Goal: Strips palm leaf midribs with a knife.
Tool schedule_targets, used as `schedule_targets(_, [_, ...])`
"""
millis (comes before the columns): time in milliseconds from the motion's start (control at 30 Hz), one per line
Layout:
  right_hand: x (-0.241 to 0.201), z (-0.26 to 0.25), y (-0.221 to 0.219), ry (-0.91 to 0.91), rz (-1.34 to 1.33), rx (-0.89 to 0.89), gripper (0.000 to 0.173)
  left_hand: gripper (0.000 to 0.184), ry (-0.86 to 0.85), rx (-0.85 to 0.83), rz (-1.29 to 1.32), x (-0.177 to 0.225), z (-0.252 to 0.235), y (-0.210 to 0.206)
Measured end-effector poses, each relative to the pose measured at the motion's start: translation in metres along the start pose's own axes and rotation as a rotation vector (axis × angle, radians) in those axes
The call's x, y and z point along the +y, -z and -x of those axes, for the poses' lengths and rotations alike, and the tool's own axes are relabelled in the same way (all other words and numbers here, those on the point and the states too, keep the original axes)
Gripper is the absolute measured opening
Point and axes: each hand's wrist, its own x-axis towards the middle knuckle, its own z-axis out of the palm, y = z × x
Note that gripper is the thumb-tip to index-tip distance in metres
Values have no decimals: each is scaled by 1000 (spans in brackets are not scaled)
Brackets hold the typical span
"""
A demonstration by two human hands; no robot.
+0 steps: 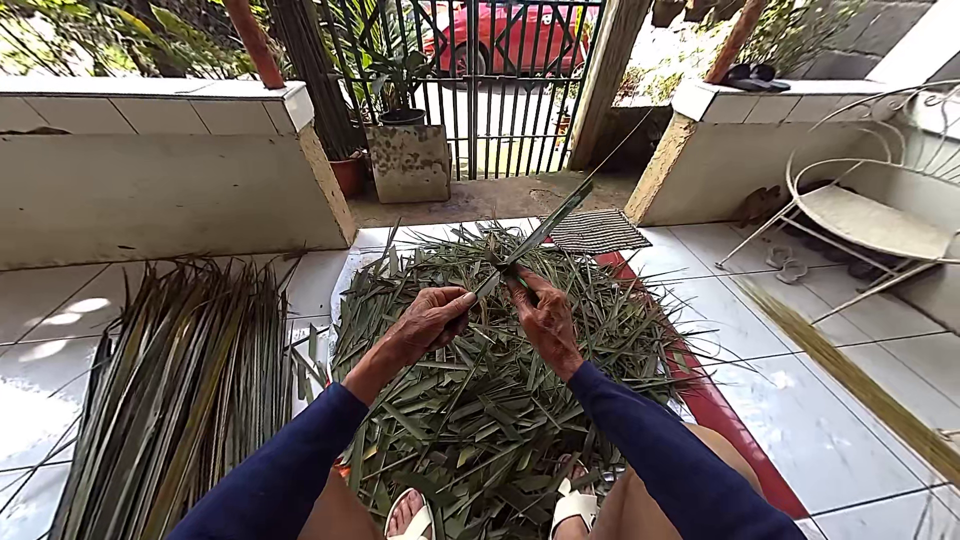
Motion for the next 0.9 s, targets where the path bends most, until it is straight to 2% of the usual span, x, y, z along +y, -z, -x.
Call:
schedule_targets(200, [-1,-3,2,-19,69,55,36,30,1,13,-18,5,3,-1])
schedule_targets(567, [17,-33,47,-71,-74,160,37,28,19,-74,-40,7,19,15])
schedule_targets(900, [60,-67,81,-143,-146,364,37,28,53,-63,-121,7,31,30])
